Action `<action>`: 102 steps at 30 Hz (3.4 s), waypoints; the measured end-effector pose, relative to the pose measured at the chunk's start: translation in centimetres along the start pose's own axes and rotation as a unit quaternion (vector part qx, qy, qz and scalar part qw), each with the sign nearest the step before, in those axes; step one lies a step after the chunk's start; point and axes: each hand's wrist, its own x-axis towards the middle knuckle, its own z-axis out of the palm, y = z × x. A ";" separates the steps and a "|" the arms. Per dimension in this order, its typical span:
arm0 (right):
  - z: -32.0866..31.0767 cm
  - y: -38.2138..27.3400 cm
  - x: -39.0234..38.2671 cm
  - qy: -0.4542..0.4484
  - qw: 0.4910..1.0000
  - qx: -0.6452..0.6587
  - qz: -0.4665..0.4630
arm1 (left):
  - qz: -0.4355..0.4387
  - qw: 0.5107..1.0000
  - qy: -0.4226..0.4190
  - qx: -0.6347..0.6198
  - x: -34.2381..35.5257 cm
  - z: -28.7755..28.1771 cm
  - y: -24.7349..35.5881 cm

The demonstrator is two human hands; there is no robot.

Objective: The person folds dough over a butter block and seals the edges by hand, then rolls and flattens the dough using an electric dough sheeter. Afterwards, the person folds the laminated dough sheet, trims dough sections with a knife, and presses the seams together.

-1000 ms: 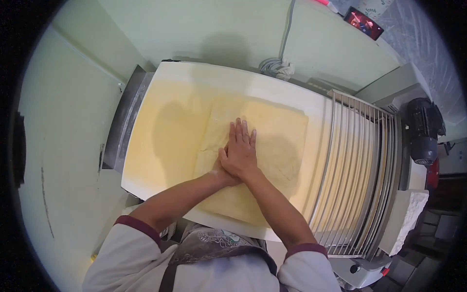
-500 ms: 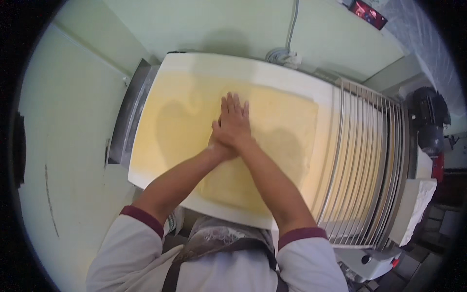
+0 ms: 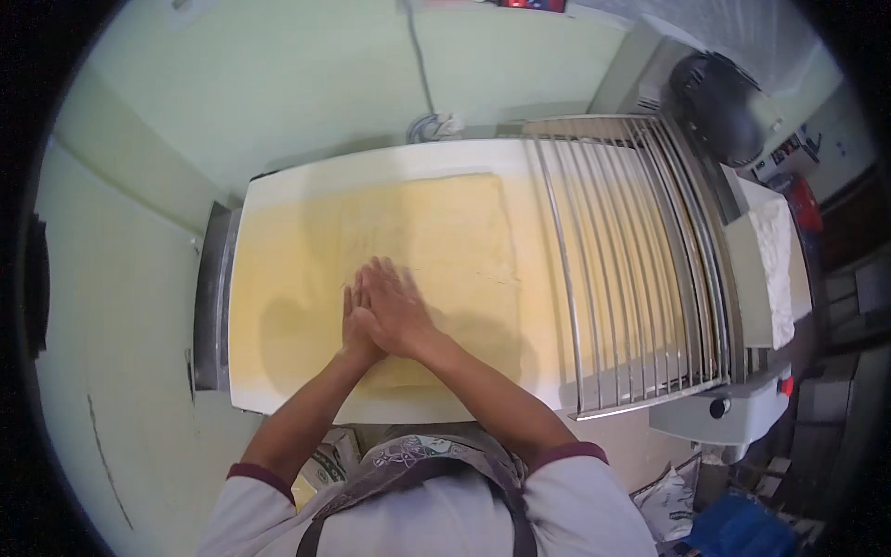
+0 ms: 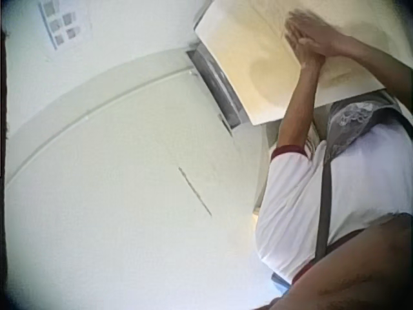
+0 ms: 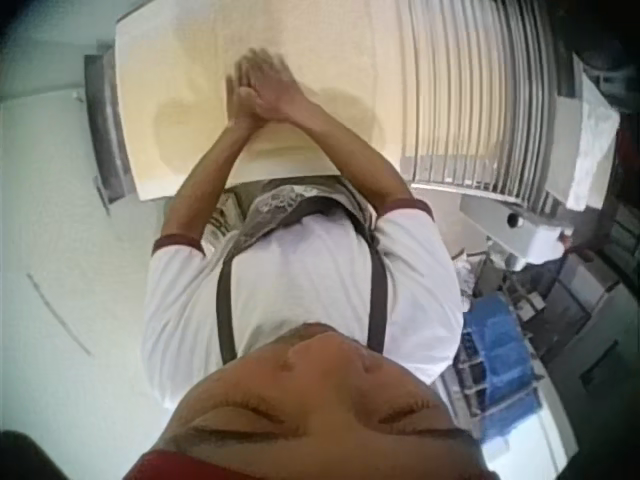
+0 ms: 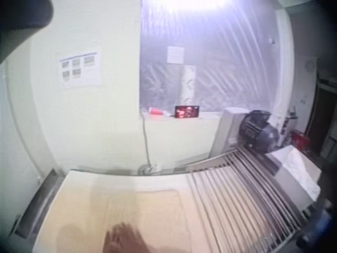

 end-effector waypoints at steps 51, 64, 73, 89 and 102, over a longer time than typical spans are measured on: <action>-47.8 36.5 -63.8 0.243 0.751 0.600 0.132 | -0.303 0.761 0.460 -0.344 -25.4 7.9 49.8; -49.8 34.0 -62.3 0.109 0.838 0.534 0.003 | -0.050 0.804 0.268 -0.529 -23.5 14.5 84.1; -50.0 37.4 -61.4 0.011 0.841 0.537 -0.066 | -0.418 0.423 0.432 -0.679 -18.2 14.8 94.8; -54.7 29.4 -61.2 -0.025 0.839 0.017 -0.543 | -0.441 0.342 0.479 -0.678 -16.8 13.3 96.4; -49.4 22.3 -55.0 -0.169 0.824 -0.102 -0.531 | -0.336 0.331 0.480 -0.740 -18.0 13.1 95.5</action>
